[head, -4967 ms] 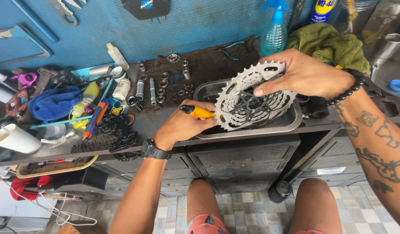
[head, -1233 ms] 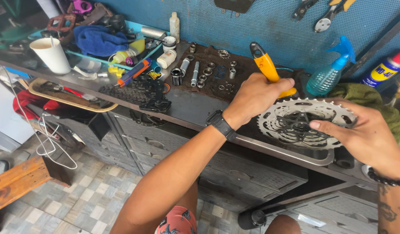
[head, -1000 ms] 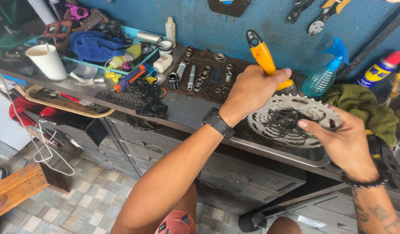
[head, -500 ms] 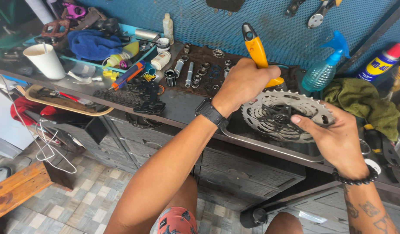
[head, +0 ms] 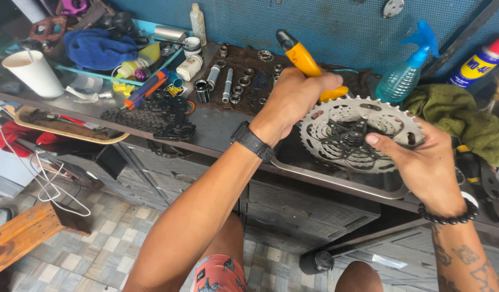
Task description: The person scrubs a bicycle cassette with a yellow-handled brush over a metal tray. They rotate the cassette to clean different sides and the spaces between the gears.
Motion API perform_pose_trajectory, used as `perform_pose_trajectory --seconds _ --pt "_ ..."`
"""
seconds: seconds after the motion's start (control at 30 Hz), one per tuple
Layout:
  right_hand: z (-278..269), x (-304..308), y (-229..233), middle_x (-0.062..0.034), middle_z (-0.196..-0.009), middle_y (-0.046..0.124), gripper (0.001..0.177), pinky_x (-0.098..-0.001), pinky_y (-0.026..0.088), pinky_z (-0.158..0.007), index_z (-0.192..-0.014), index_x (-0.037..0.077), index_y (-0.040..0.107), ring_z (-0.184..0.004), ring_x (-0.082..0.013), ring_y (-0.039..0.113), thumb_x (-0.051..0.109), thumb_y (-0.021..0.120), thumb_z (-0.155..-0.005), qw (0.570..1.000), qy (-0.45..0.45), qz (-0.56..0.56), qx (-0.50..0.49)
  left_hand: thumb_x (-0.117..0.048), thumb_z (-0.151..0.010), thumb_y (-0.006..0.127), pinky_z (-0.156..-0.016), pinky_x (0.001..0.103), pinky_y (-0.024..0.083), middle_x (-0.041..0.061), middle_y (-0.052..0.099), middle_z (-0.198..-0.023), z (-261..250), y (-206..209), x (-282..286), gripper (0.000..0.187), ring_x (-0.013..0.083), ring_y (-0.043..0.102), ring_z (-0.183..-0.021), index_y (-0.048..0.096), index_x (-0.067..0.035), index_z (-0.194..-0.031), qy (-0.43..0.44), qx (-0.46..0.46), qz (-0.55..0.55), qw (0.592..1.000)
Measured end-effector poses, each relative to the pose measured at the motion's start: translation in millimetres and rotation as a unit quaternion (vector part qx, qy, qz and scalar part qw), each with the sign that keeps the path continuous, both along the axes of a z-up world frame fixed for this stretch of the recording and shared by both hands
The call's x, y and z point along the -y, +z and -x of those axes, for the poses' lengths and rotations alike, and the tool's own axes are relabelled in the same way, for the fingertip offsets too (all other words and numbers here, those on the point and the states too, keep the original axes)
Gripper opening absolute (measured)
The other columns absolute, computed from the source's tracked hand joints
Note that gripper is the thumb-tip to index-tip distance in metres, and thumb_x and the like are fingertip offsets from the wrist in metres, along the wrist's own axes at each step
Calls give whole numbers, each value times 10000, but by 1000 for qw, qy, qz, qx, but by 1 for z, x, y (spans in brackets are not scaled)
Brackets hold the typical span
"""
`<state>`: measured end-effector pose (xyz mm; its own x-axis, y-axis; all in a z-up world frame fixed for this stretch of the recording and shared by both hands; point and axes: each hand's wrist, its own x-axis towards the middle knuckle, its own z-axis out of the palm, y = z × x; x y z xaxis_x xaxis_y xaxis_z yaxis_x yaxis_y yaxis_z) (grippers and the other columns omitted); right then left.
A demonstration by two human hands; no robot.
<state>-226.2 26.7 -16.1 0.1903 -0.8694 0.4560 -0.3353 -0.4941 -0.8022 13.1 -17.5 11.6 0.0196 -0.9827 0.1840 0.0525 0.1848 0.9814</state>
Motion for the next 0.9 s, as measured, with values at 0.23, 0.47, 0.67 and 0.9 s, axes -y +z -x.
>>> perform_pose_trajectory --seconds 0.23,0.47,0.67,0.9 --pt "2 2 0 -12 -1106 751 308 -215 529 -847 -1205 3 717 -947 -43 646 61 784 -910 1000 0 -8 14 -273 -807 757 -548 284 516 49 741 -740 6 -6 10 342 105 641 -606 796 37 -945 9 -9 57 998" --pt "5 3 -2 -19 -1077 747 304 -223 517 -812 -1200 -1 723 -925 -47 630 63 798 -912 1000 -16 -11 -8 -270 -791 739 -505 285 520 62 732 -714 3 -2 2 324 121 647 -569 803 19 -922 26 48 35 998" --pt "6 1 -2 -7 -1101 751 307 -205 523 -834 -1200 3 716 -944 -36 644 71 788 -909 1000 11 4 1 -290 -799 741 -473 249 519 29 719 -661 7 4 -1 320 98 651 -535 807 2 -914 29 74 39 996" --pt "4 1 -1 8 -1081 750 295 -200 516 -813 -1187 5 723 -925 -22 630 74 786 -907 1000 20 -10 9 -280 -805 742 -396 290 420 57 640 -624 1 4 -3 312 120 532 -450 799 2 -923 5 33 9 999"
